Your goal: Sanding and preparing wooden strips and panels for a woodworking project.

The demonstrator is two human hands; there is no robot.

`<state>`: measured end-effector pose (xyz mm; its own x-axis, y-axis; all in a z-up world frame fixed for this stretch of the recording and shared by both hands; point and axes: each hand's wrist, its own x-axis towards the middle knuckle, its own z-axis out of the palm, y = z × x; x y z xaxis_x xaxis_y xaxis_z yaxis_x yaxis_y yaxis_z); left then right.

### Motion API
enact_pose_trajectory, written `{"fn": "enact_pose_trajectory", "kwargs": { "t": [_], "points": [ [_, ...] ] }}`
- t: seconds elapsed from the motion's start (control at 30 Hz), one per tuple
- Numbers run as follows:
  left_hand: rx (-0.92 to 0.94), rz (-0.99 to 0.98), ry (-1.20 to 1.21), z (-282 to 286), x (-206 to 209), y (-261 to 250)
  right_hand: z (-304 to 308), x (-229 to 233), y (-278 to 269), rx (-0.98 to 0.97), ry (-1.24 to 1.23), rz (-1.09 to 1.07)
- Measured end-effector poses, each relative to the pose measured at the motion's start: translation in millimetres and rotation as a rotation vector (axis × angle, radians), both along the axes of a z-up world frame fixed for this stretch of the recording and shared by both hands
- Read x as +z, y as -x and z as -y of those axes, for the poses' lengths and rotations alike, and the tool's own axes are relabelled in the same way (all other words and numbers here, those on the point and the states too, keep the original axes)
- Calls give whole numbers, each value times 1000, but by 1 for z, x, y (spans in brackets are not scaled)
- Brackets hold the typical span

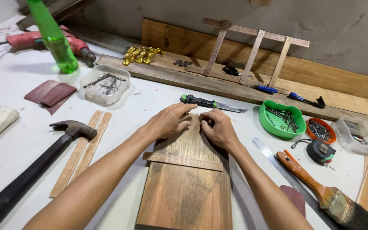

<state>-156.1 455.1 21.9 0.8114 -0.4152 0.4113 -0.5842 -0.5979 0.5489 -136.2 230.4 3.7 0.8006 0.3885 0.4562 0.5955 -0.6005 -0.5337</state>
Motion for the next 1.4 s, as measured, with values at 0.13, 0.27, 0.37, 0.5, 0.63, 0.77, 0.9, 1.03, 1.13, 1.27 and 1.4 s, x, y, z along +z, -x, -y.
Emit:
{"fn": "enact_pose_trajectory", "kwargs": {
  "t": [0.13, 0.27, 0.37, 0.5, 0.63, 0.77, 0.9, 1.03, 1.13, 1.27, 1.4],
  "points": [
    [107, -36, -175, -18, 20, 33, -3, 15, 2, -15, 76, -40],
    [193, -116, -269, -40, 31, 56, -21, 16, 11, -31, 171, -111],
    [222, -62, -307, -63, 25, 67, -54, 18, 25, 69, 183, -127],
    [267, -17, -304, -104, 33, 101, -117, 19, 43, 266, 174, -95],
    [341, 21, -315, -161, 27, 124, -185, 33, 69, 323, 242, -99],
    [551, -43, -319, -200, 31, 152, -233, 29, 81, 375, 274, 12],
    [765, -304, -355, -219, 31, 172, -265, 27, 83, 393, 279, 73],
    [767, -312, -309, -233, -1, 169, -278, 21, 87, 358, 361, -14],
    [745, -318, -272, -239, -18, 163, -278, 12, 89, 326, 383, -116],
    [751, -240, -226, -239, -18, 162, -267, 11, 97, 366, 316, -69],
    [729, -249, -201, -230, 9, 160, -249, 33, 106, 303, 325, -43]
  ]
}}
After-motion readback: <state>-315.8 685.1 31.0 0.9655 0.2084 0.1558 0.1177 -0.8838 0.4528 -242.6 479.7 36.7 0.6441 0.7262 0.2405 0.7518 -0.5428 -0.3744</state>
